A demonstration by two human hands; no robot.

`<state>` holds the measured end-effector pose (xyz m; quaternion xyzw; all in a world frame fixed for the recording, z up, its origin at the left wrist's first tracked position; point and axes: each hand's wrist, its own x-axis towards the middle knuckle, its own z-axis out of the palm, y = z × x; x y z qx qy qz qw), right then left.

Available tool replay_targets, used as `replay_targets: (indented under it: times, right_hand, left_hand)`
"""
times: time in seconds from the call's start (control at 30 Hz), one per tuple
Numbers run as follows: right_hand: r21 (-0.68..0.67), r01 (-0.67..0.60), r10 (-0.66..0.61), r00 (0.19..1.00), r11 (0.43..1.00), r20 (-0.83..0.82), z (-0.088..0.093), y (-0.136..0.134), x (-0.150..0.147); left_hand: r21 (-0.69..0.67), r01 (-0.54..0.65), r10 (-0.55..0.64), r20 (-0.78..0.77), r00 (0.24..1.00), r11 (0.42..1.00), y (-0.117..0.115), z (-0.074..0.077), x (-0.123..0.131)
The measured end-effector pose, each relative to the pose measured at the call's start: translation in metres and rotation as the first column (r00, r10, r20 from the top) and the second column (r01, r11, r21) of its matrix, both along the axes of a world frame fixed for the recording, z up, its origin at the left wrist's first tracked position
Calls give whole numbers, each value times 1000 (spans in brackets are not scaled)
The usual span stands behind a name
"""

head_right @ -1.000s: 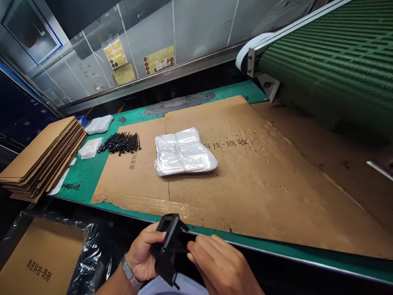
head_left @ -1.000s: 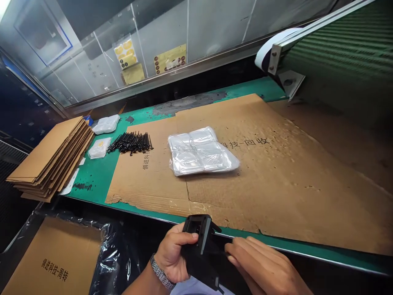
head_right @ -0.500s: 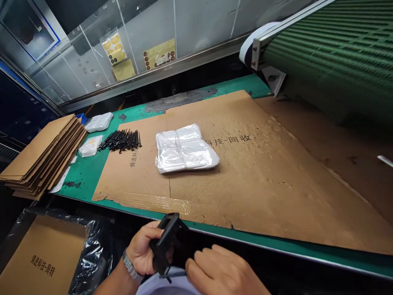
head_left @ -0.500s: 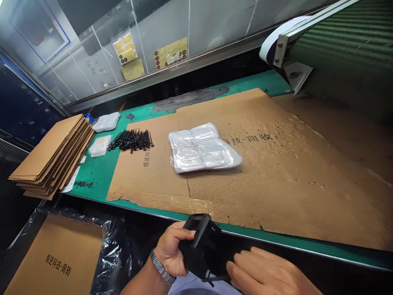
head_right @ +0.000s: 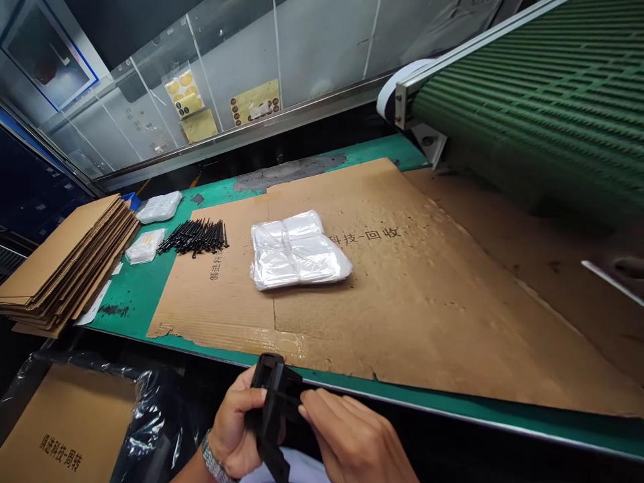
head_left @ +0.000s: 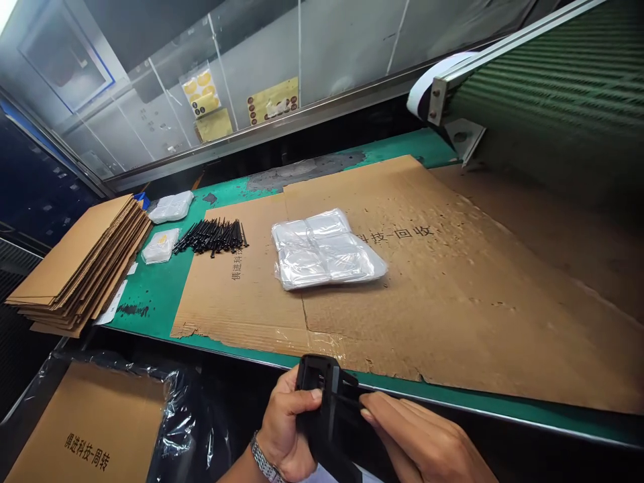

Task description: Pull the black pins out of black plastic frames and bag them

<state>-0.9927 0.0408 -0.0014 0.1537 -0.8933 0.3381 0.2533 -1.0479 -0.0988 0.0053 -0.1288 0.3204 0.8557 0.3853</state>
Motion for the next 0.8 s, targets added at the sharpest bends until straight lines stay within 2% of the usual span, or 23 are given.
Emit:
replay_targets:
  times: [0.17, 0.3, 0.37, 0.43, 0.5, 0.53, 0.6, 0.8]
  right_hand:
    - [-52, 67, -65, 996, 996, 55, -12, 8, -11]
    - [-183, 21, 2, 992, 983, 125, -13, 14, -15]
    - [-223, -39, 65, 992, 974, 110, -6, 17, -13]
    - [-196, -111, 132, 987, 974, 94, 2, 19, -11]
    - [-137, -155, 167, 983, 978, 82, 9, 19, -9]
    - [-107, -166, 175, 982, 980, 77, 11, 19, -9]
    - [-64, -180, 185, 980, 982, 71, 12, 17, -8]
    - [-24, -189, 189, 982, 982, 17, 4, 13, -8]
  left_hand:
    - [-23, 90, -92, -88, 992, 996, -5, -6, 5]
    - [-148, 135, -173, -289, 942, 980, -13, -16, -2]
    - [-260, 138, -249, -464, 850, 956, -18, -20, -10]
    - [-349, 126, -336, -648, 684, 929, -20, -21, -18]
    - [-374, 112, -373, -759, 534, 921, -20, -21, -24]
    - [-366, 104, -368, -789, 492, 925, -20, -20, -26]
    - [-339, 108, -350, -818, 457, 934, -19, -18, -27]
    - [-357, 114, -370, -824, 429, 927, -20, -15, -25]
